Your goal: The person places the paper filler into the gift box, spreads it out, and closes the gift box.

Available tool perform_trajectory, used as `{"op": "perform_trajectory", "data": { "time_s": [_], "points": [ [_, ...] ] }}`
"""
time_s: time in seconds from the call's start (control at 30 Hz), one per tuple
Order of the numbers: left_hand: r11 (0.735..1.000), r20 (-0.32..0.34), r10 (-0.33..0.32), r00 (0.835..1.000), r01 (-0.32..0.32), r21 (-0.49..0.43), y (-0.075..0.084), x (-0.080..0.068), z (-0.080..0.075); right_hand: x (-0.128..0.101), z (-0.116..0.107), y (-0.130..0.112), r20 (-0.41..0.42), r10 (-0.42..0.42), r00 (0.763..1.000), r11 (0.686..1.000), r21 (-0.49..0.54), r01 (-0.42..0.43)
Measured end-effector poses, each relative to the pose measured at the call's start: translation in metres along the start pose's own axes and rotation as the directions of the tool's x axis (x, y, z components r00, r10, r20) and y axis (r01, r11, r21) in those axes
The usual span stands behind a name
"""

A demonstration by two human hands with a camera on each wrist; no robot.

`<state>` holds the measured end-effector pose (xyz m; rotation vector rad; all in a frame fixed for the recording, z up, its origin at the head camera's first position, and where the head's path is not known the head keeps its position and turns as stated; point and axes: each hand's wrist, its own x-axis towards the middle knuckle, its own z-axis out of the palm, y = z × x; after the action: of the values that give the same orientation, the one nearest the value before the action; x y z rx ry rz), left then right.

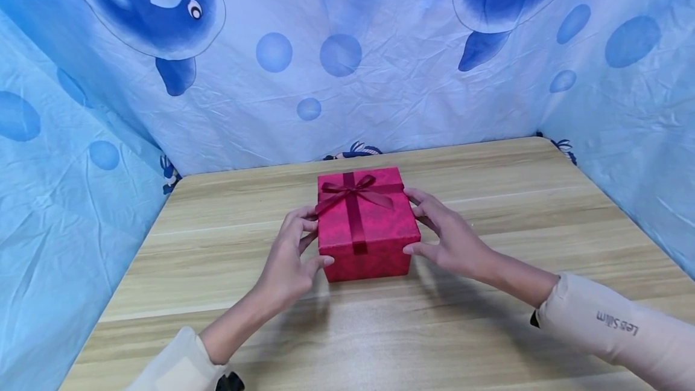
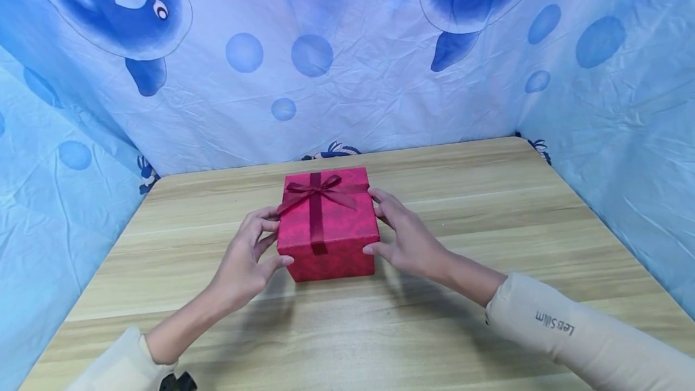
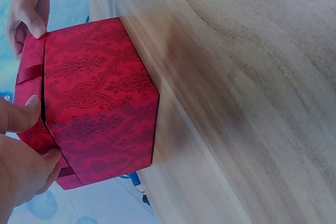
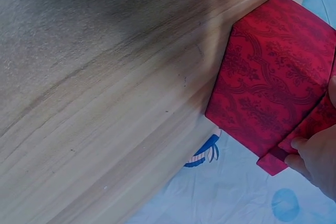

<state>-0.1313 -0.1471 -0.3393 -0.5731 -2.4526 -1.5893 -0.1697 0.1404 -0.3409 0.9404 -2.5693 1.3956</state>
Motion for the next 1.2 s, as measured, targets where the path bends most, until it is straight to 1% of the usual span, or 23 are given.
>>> {"op": "perform_trajectory", "data": {
  "time_s": [0.17, 0.37, 0.53, 0.77, 1.0, 1.13, 1.2],
  "points": [
    [1.0, 0.013, -0.012, 1.0, 0.011, 0.015, 0.0, 0.001, -0.002, 0.0, 0.001, -0.002, -0.002, 0.005, 1.0, 0.999, -0.055, -0.005],
    [0.999, 0.026, -0.03, 0.999, 0.03, 0.023, -0.002, 0.006, -0.005, 0.001, 0.002, -0.005, -0.008, 0.001, 1.0, 0.996, -0.091, -0.002],
    [0.999, 0.033, -0.032, 0.999, 0.031, 0.017, -0.005, 0.007, -0.007, 0.002, 0.003, -0.006, -0.006, 0.026, 1.0, 0.995, -0.097, -0.027],
    [1.0, 0.03, -0.002, 1.0, 0.002, 0.0, -0.006, 0.005, -0.009, 0.003, 0.005, -0.009, -0.002, 0.033, 0.999, 0.994, -0.103, -0.033],
    [0.999, 0.034, -0.054, 0.998, 0.054, 0.006, -0.008, 0.0, -0.009, 0.0, 0.006, -0.01, 0.013, 0.05, 0.999, 0.994, -0.093, -0.048],
    [0.999, 0.04, -0.044, 0.998, 0.044, 0.005, -0.012, -0.002, -0.006, -0.002, 0.01, -0.006, 0.024, 0.064, 0.998, 0.994, -0.091, -0.062],
    [0.999, 0.038, -0.033, 0.999, 0.033, 0.014, -0.015, -0.002, -0.005, -0.003, 0.012, -0.003, 0.03, 0.056, 0.998, 0.994, -0.093, -0.053]
  ]
}}
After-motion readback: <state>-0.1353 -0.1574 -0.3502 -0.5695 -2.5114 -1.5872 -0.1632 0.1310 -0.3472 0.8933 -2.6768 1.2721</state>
